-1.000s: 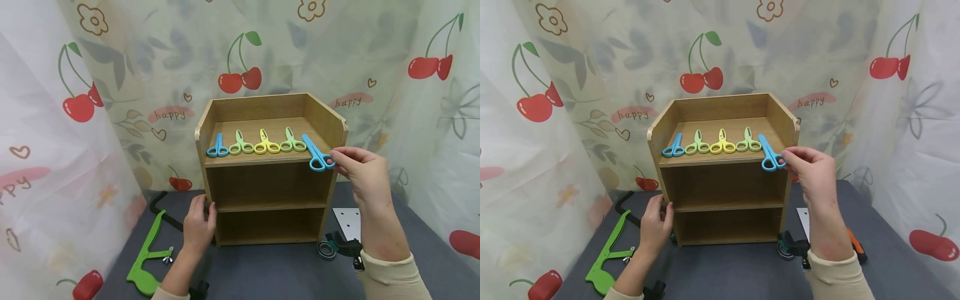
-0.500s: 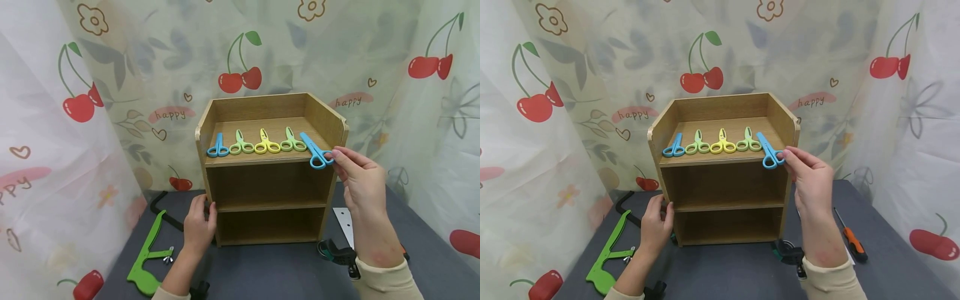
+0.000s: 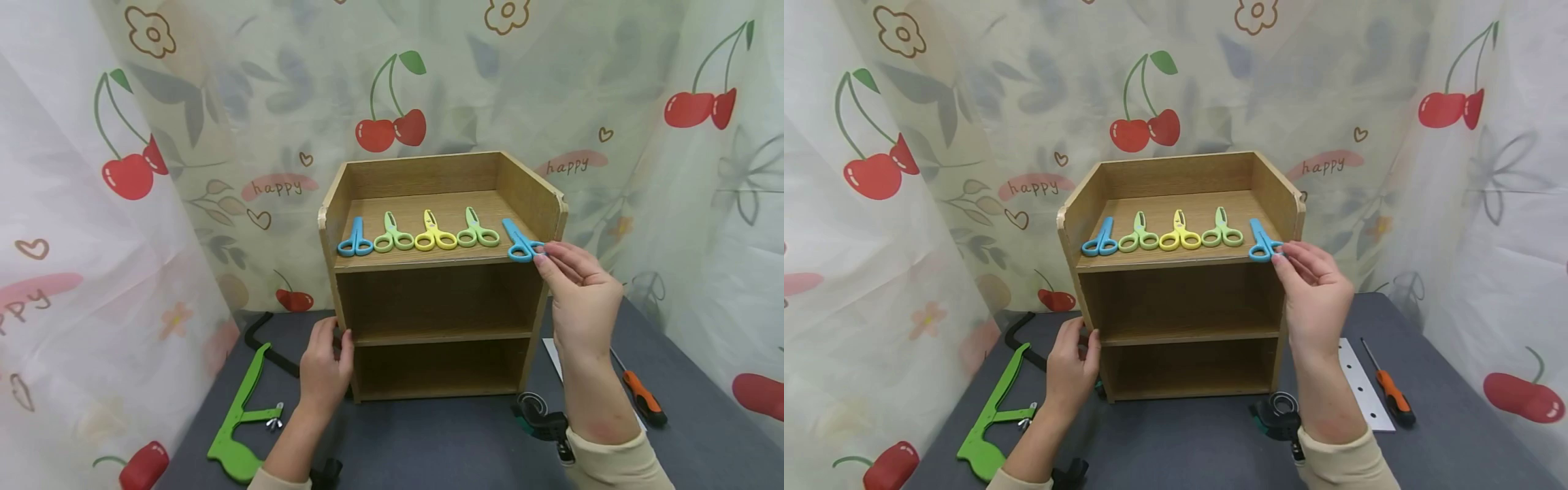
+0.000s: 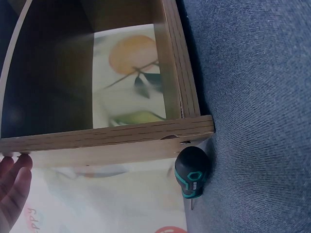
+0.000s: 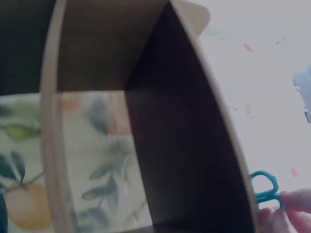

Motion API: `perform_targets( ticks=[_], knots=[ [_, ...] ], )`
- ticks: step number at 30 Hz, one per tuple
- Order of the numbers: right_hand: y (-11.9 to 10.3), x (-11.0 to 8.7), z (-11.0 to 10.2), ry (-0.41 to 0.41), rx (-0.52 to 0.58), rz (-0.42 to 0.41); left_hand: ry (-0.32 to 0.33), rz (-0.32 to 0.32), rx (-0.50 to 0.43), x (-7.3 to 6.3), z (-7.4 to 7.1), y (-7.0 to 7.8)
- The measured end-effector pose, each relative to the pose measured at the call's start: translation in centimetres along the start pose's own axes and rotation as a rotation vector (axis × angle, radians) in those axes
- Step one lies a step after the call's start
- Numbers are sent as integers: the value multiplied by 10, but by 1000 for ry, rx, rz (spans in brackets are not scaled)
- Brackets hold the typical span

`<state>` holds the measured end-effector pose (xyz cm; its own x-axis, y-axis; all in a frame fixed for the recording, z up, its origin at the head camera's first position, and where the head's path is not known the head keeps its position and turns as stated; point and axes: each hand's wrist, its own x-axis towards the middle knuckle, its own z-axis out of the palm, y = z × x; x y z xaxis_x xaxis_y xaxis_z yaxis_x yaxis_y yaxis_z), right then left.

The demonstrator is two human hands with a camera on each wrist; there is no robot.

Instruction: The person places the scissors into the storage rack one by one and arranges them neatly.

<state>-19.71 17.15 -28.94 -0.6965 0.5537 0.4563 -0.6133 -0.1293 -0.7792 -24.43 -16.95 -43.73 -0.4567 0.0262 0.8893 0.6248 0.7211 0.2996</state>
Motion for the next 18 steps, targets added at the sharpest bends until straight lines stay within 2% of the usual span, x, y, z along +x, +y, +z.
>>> perform_targets(
  ticks=[5, 8, 11, 14, 18],
  knots=[
    [10, -1, 2, 18, -234, -216, -3, -6, -6, -1, -1, 0],
    [16, 1, 2, 32, -363, -314, 3, -2, -6, -2, -1, -1],
    [20, 3, 2, 46, -499, -393, 4, 1, -6, -2, 0, -1],
    [23, 5, 3, 26, -616, -461, 6, 4, -5, -1, 1, -1],
    [27, 4, 3, -37, -697, -526, 1, -1, -5, 0, -1, -1]
  ],
)
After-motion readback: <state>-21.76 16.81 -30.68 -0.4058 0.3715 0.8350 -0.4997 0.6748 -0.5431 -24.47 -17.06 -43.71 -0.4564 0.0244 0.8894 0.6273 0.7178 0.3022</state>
